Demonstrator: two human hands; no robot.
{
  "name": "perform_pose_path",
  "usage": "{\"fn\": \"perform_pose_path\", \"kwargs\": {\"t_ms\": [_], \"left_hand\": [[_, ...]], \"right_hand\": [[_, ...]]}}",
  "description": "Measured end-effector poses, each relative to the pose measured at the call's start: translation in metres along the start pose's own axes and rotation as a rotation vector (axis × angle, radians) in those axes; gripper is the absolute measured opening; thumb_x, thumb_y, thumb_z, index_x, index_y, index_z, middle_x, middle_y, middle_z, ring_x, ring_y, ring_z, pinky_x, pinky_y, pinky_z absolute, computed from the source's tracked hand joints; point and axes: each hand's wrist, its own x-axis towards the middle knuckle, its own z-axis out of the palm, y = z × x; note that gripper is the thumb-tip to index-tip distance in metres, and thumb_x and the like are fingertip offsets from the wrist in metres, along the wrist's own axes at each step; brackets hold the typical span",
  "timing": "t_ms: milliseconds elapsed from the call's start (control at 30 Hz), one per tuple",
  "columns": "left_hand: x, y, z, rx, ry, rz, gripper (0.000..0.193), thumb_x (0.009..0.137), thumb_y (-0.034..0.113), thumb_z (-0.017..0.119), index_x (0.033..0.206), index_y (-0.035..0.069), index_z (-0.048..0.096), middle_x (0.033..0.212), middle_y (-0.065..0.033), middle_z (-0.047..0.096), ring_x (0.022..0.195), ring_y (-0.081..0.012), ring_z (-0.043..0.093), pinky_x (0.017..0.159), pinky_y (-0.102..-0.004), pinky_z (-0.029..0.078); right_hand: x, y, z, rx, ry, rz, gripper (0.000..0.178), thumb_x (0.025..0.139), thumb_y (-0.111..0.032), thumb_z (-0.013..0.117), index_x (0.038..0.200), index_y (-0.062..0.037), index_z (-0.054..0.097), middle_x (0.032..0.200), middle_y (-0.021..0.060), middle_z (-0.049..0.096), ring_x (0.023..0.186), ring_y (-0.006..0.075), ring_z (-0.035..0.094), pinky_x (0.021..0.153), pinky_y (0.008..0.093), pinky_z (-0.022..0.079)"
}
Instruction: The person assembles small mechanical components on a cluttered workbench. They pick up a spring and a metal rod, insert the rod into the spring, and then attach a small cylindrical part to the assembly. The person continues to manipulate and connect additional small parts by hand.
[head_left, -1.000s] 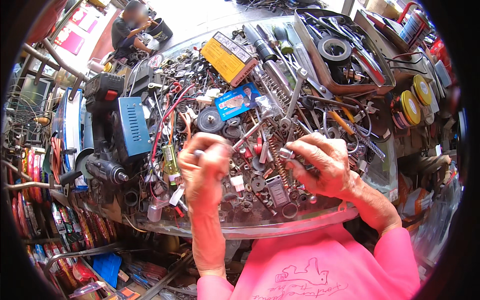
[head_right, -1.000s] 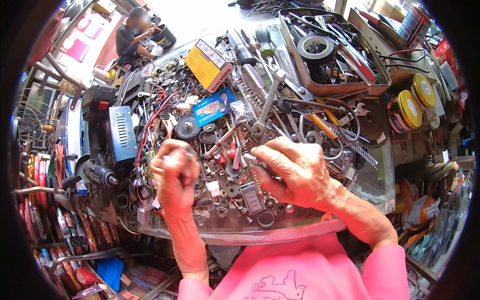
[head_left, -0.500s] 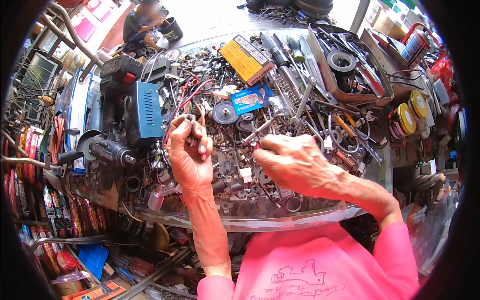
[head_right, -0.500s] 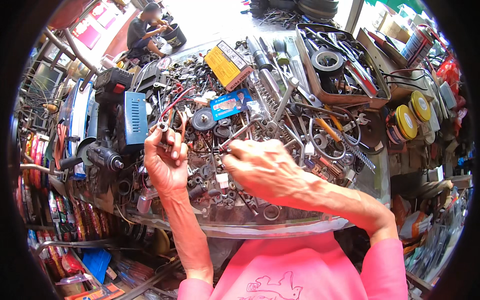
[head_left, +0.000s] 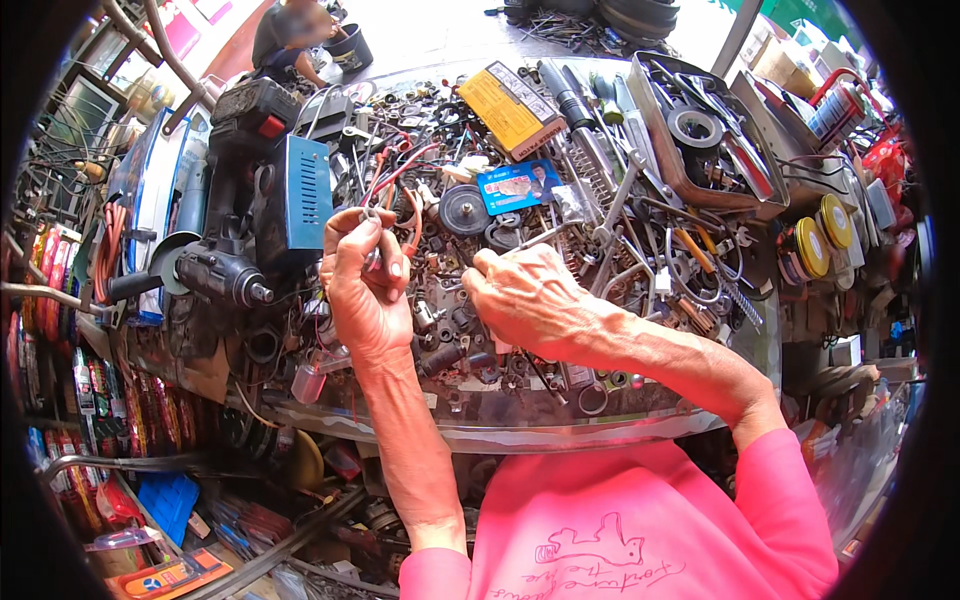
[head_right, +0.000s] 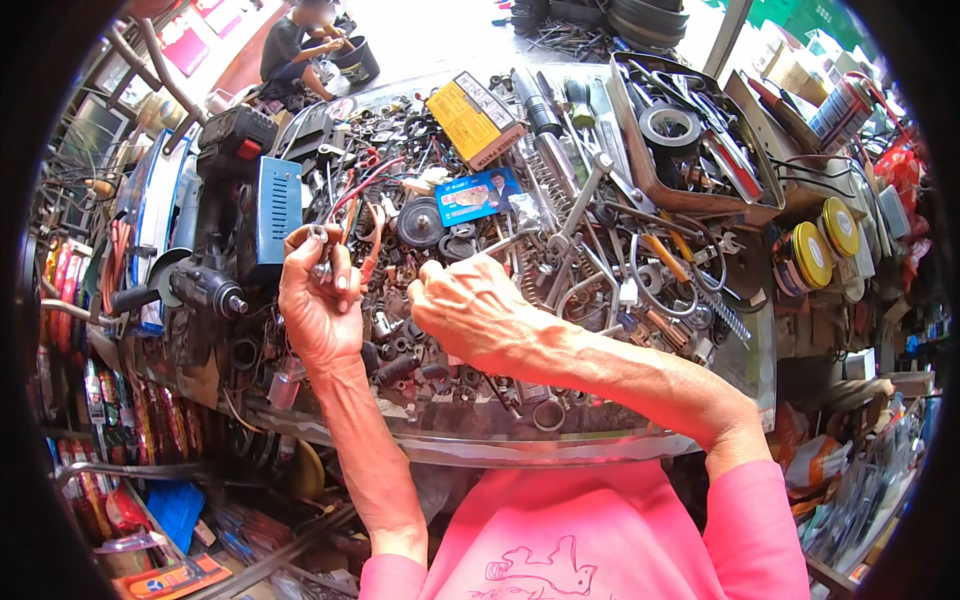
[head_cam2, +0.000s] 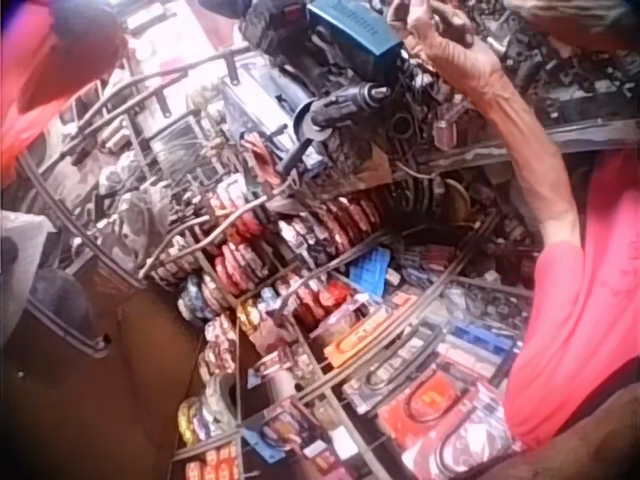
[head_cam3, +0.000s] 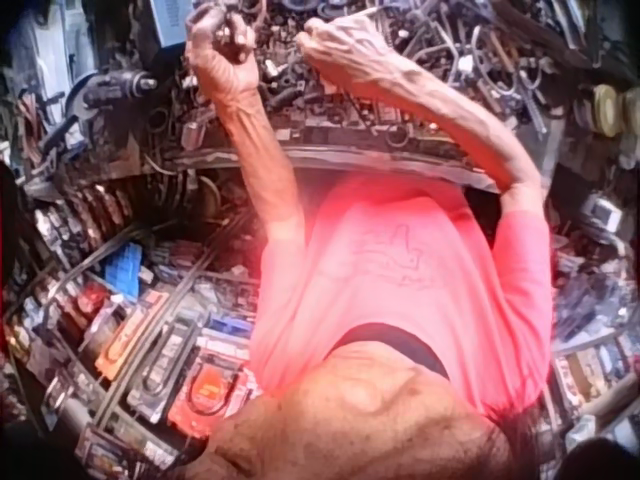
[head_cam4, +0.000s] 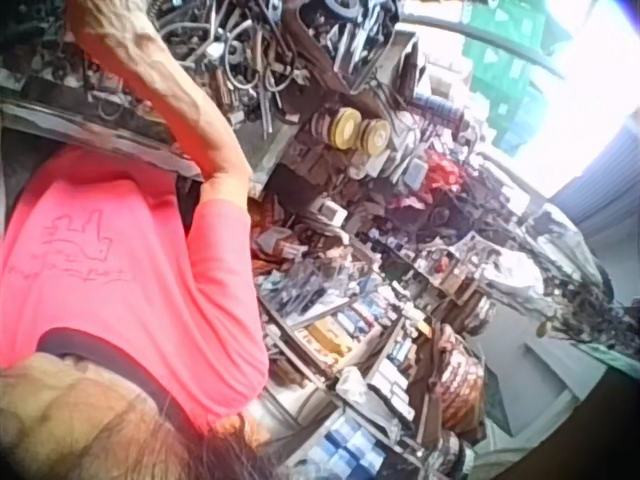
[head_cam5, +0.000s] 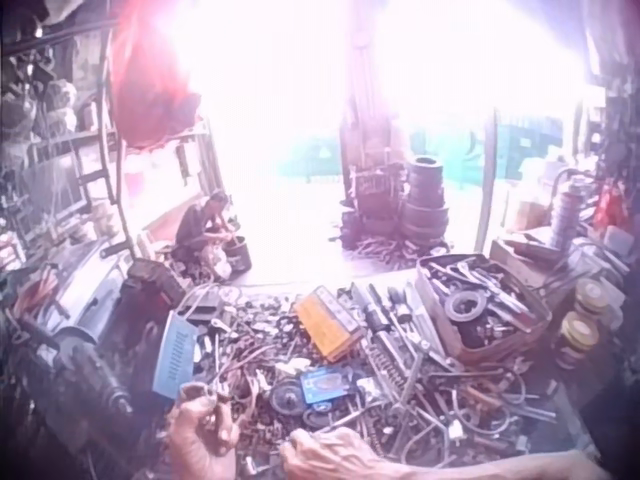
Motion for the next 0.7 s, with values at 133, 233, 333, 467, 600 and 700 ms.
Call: {"fn": "perform_pose_path", "kwargs": {"t_ms": [133, 233, 333, 467, 600, 700], "left_hand": [[0.003, -0.002, -0.006, -0.046, -0.038, -0.002, 0.011, 0.090, 0.004, 0.057, 0.100, 0.002, 0.055, 0.099, -0.0149, 0.062, 0.052, -0.0103, 0.044, 0.037, -0.0195, 0.031], [0.004, -0.005, -0.011, -0.132, -0.086, -0.037, 0.011, 0.090, 0.001, 0.058, 0.100, 0.001, 0.056, 0.096, -0.0142, 0.063, 0.051, -0.0101, 0.043, 0.037, -0.0197, 0.031], [0.003, -0.005, -0.007, -0.145, -0.078, -0.062, 0.016, 0.086, -0.002, 0.065, 0.099, 0.003, 0.057, 0.090, -0.0131, 0.066, 0.048, -0.0085, 0.044, 0.038, -0.0193, 0.031], [0.002, -0.004, -0.009, -0.139, -0.118, -0.056, 0.009, 0.091, 0.004, 0.060, 0.099, 0.001, 0.058, 0.093, -0.0127, 0.065, 0.051, -0.0095, 0.043, 0.038, -0.0193, 0.030], [0.004, -0.002, -0.005, -0.162, -0.098, -0.098, 0.016, 0.087, 0.001, 0.066, 0.100, 0.003, 0.057, 0.087, -0.0138, 0.067, 0.047, -0.0081, 0.045, 0.038, -0.0195, 0.031], [0.004, -0.001, -0.006, -0.156, -0.087, -0.113, 0.014, 0.088, 0.002, 0.065, 0.100, 0.003, 0.057, 0.087, -0.0142, 0.066, 0.047, -0.0084, 0.045, 0.038, -0.0193, 0.031]], "right_hand": [[-0.003, 0.001, -0.005, 0.216, 0.163, 0.130, 0.020, 0.085, -0.021, 0.062, 0.081, -0.0016, 0.058, 0.075, 0.0153, 0.058, 0.062, 0.0338, 0.061, 0.057, 0.0433, 0.048], [-0.012, 0.005, -0.017, 0.300, 0.192, 0.181, 0.020, 0.086, -0.021, 0.061, 0.078, -0.0023, 0.057, 0.073, 0.0151, 0.058, 0.065, 0.0353, 0.061, 0.060, 0.0450, 0.047], [-0.015, 0.009, -0.013, 0.248, 0.200, 0.132, 0.014, 0.082, -0.014, 0.059, 0.086, 0.0000, 0.059, 0.077, 0.0175, 0.063, 0.070, 0.0348, 0.064, 0.063, 0.0448, 0.050], [-0.009, -0.010, -0.020, 0.271, 0.100, 0.113, 0.014, 0.078, -0.009, 0.060, 0.090, -0.0012, 0.062, 0.091, 0.0195, 0.062, 0.076, 0.0330, 0.066, 0.063, 0.0432, 0.052], [0.001, -0.027, -0.006, 0.349, 0.084, -0.085, 0.012, 0.076, -0.011, 0.062, 0.083, -0.0012, 0.060, 0.082, 0.0167, 0.057, 0.068, 0.0343, 0.063, 0.056, 0.0457, 0.049], [0.005, -0.025, 0.000, 0.347, 0.044, -0.137, 0.012, 0.075, -0.011, 0.063, 0.082, -0.0009, 0.062, 0.081, 0.0167, 0.058, 0.067, 0.0336, 0.064, 0.056, 0.0452, 0.050]]}}
